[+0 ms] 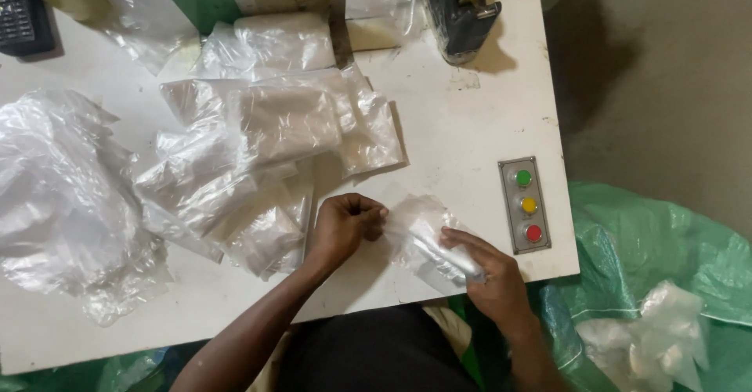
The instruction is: A person is manually folding and packing plastic bags into a larger container at a factory workstation.
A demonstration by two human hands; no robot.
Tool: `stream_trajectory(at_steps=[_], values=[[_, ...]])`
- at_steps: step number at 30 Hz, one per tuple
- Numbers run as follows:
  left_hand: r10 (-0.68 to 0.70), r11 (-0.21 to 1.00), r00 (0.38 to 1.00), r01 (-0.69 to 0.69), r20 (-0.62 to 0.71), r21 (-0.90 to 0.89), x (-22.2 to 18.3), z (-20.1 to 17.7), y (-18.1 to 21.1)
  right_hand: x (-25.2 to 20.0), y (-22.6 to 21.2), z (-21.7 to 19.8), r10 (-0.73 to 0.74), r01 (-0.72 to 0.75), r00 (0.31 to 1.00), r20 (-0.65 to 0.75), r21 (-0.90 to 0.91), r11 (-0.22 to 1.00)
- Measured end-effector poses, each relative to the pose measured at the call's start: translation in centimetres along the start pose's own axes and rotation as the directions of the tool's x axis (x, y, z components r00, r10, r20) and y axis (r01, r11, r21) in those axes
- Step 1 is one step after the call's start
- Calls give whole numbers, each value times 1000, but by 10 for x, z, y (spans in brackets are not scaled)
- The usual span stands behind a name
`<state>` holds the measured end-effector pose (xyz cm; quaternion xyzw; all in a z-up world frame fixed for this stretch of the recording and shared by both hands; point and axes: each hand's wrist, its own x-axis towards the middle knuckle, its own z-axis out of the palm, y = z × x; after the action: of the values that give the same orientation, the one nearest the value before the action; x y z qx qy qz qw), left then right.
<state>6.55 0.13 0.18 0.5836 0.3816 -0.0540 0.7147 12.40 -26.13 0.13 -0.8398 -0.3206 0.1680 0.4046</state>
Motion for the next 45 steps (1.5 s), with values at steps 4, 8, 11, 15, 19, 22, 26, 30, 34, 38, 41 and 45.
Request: stream_trajectory(at_steps=[4, 8, 11, 15, 19, 22, 26, 30, 34, 38, 41, 45], values=[[107, 994, 992, -105, -73, 24, -8, -2, -5, -10, 19, 0, 281, -101, 917, -282, 517, 850], [251, 940, 966, -260, -66, -222, 4, 20, -44, 3, -6, 6, 139, -9, 990, -7, 993, 114], [153, 918, 988, -148, -17, -368, 15, 36, -71, 17, -23, 19, -66, 14, 997, 37, 768, 641], [307, 856, 938, -200, 158, -476, 13, 39, -74, 18, -12, 29, 387, -294, 886, 255, 955, 43], [838, 452, 531, -804, 125, 386, 1, 32, -45, 20, 13, 22, 363, -97, 932, -17, 951, 294], [822, 416, 539, -789, 184, 451, 4, 35, -33, 30, -11, 7, -73, 91, 991, -110, 166, 982], [877, 45, 271, -868, 396, 494, 13, 49, -75, 32, -24, 31, 144, -127, 947, -287, 78, 989], [962, 236, 273, -852, 12, 467, 17, 61, -57, 40, -32, 40, 427, -32, 796, -430, 674, 738], [985, 37, 108, -894, 135, 447, 2, 75, -22, 32, 9, 59, -304, 170, 770, -562, -279, 945], [955, -185, -52, -875, 293, 447, -21, 80, -24, 37, 11, 45, -64, 94, 886, -459, 44, 995], [939, -162, -16, -902, 344, 401, -29, 76, -36, 45, 6, 35, 401, -131, 912, -85, 866, 482], [897, 66, 190, -951, 400, 303, -44, 66, -35, 27, 42, 63, 311, -259, 869, 385, 889, -377]])
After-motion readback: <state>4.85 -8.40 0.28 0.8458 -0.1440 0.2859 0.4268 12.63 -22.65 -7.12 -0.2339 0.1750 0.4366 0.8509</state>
